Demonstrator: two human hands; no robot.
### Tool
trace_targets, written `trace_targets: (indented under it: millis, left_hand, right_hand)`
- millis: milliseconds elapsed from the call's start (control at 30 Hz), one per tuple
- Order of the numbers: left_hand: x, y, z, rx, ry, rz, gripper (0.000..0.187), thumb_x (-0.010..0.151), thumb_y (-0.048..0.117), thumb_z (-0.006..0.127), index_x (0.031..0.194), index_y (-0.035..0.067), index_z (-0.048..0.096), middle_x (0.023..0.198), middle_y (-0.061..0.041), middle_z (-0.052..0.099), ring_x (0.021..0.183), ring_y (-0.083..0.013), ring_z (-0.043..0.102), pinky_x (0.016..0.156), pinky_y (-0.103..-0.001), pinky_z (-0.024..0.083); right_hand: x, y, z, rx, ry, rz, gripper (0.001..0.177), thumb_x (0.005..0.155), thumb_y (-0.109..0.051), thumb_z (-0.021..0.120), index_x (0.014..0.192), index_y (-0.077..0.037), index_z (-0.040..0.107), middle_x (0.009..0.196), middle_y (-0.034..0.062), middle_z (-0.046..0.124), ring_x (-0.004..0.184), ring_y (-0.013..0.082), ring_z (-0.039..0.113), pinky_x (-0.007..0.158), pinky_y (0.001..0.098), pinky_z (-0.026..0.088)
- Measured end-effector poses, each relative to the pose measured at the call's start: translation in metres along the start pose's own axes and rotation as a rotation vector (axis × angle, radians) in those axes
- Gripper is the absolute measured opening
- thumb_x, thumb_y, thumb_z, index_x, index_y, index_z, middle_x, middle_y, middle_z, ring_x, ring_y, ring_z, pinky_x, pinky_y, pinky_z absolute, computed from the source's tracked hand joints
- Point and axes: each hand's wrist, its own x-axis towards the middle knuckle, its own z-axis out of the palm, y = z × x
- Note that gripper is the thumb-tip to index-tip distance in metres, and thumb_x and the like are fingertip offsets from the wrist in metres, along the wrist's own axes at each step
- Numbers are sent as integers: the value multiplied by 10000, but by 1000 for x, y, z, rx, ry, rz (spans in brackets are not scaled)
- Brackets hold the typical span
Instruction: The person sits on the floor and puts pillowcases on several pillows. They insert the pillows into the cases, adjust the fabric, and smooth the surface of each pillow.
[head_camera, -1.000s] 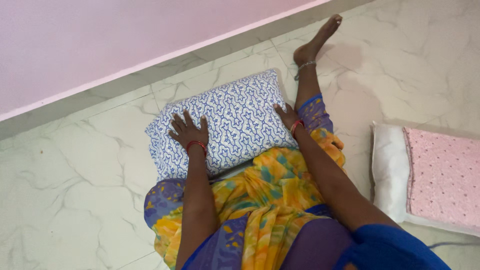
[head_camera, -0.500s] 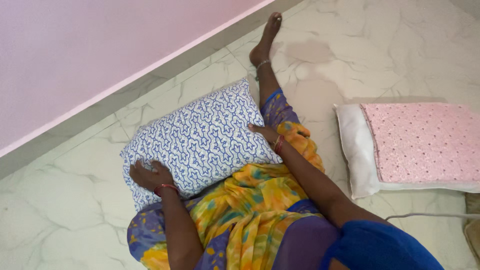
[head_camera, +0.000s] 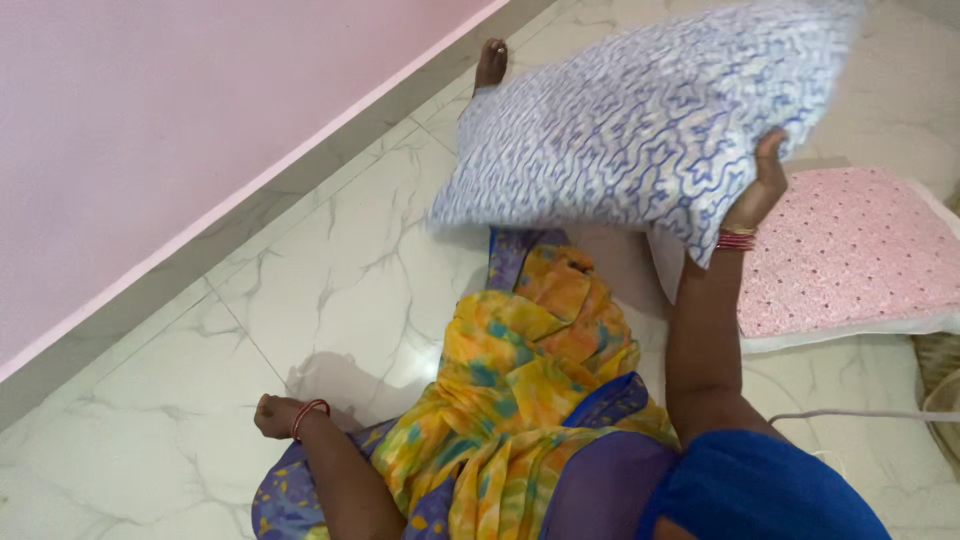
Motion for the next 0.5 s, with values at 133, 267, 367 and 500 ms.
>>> trace_targets:
  millis: [133,267,367,500]
  left_hand:
    - [-2,0,8,-96,-32,-45,267,863,43,566,1062,-72,702,1021,-189,716,917,-251,701,835,-362,579]
    - [-6,-1,10,33,-93,-158,271,903,76,535,1083,-57,689,979,-177,724,864,-232,679,761,-355,543]
    - [-7,-2,11,51,-126,-230,284,914,70,514,1105,-45,690,964,-170,725,820,-218,655,701,-351,519]
    - [-6,-4,11,46,-135,-284,268,937,66,547,1124,-56,695,940,-169,718,778,-206,637,655,-339,507]
  right_hand:
    - [41,-20,-76,85,188,-203,774,971,-419,752,1469,134,537,1408,294,670,1231,409,734,1079,531,638]
    - [50,1,-144,-75,309,-17,504,1092,-419,787,1205,34,597,888,119,548,658,207,557,595,354,523]
    - [45,25,-170,-838,328,288,492,909,-337,779,1331,-116,658,1098,135,689,832,232,619,649,367,496]
    - [-6,60,-158,-2288,1,484,956,755,-715,787,1506,-217,466,1525,229,409,1398,549,298,1021,761,311]
